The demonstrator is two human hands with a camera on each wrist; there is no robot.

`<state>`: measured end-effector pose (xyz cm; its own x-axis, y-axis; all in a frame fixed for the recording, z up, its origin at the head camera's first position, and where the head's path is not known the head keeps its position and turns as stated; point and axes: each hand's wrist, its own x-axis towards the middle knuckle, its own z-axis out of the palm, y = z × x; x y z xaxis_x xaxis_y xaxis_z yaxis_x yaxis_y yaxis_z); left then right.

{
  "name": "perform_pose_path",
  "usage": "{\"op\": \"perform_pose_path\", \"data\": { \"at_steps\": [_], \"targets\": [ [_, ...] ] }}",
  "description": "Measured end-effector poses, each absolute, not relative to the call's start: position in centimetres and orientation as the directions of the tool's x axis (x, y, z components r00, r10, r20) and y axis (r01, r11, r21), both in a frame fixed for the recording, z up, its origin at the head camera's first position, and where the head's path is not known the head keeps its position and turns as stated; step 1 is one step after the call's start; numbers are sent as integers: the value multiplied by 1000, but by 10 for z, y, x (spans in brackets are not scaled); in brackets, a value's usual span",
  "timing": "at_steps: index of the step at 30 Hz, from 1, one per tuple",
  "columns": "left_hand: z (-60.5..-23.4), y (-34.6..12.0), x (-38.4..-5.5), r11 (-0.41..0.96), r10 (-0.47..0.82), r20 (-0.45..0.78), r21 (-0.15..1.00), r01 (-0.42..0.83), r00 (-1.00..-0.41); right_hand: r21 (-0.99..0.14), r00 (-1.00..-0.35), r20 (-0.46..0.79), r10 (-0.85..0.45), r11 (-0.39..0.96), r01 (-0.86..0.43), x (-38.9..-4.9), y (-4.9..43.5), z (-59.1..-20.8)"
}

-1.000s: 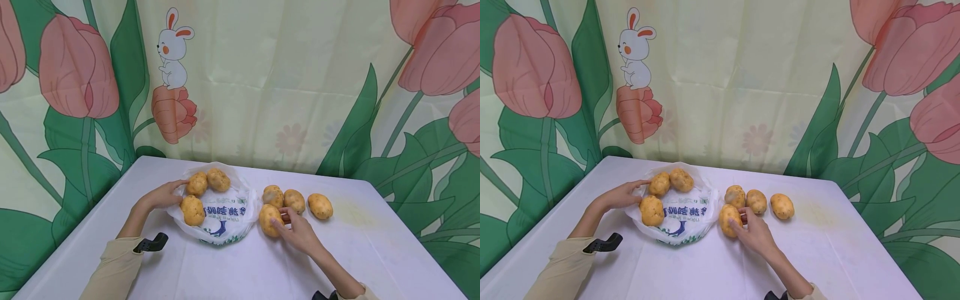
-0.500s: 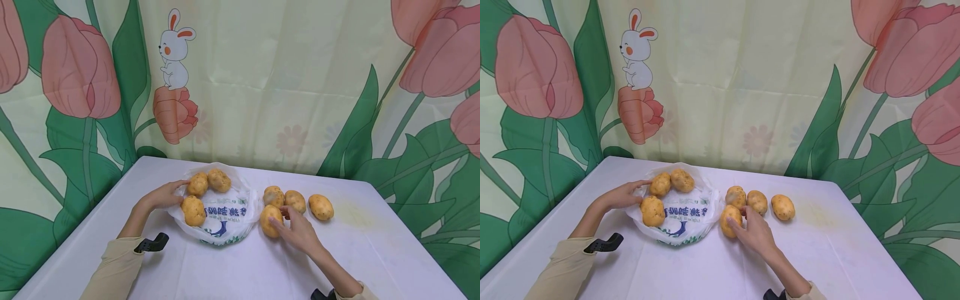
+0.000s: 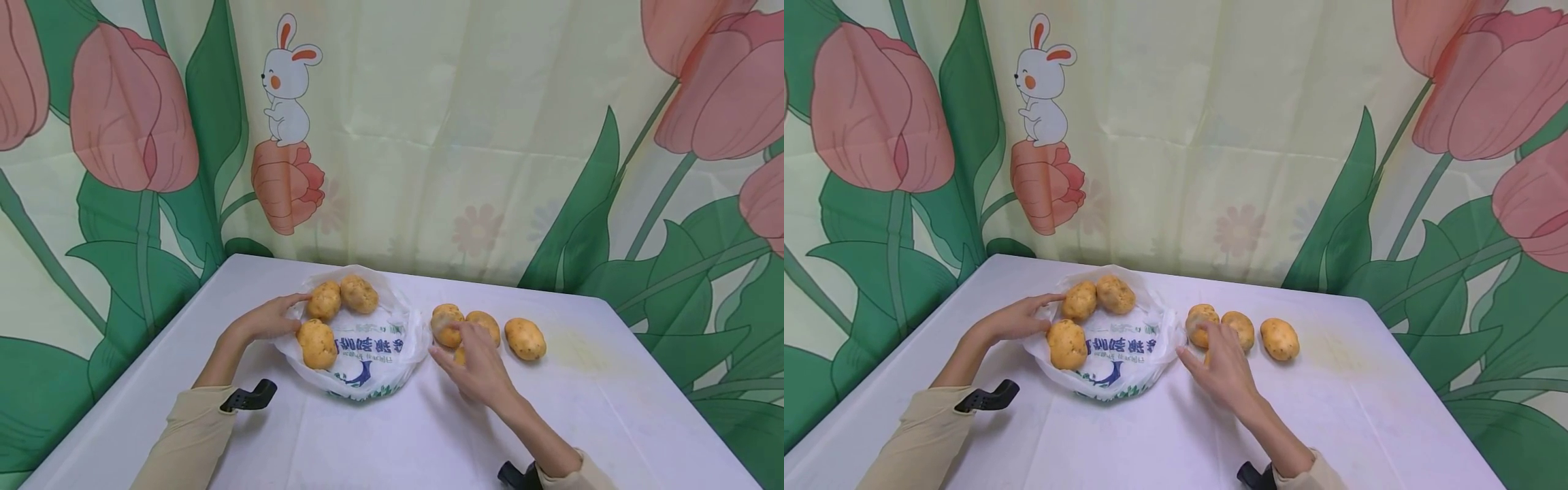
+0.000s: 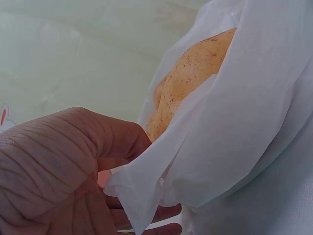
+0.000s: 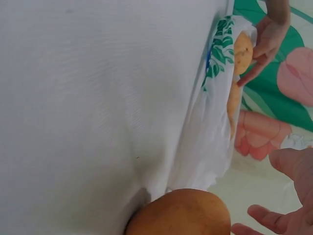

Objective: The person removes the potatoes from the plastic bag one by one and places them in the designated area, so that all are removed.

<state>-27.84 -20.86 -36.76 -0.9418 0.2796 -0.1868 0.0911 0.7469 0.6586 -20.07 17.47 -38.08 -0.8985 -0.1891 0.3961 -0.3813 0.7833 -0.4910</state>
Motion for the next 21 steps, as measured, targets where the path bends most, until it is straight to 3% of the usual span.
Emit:
{"op": "perform_pose_path", "data": {
  "at_steps": [21],
  "targets": [
    [-368, -209, -279, 748, 279, -186, 657, 92, -942, -600, -892, 363, -270, 665, -445, -207, 112, -373]
  ]
}}
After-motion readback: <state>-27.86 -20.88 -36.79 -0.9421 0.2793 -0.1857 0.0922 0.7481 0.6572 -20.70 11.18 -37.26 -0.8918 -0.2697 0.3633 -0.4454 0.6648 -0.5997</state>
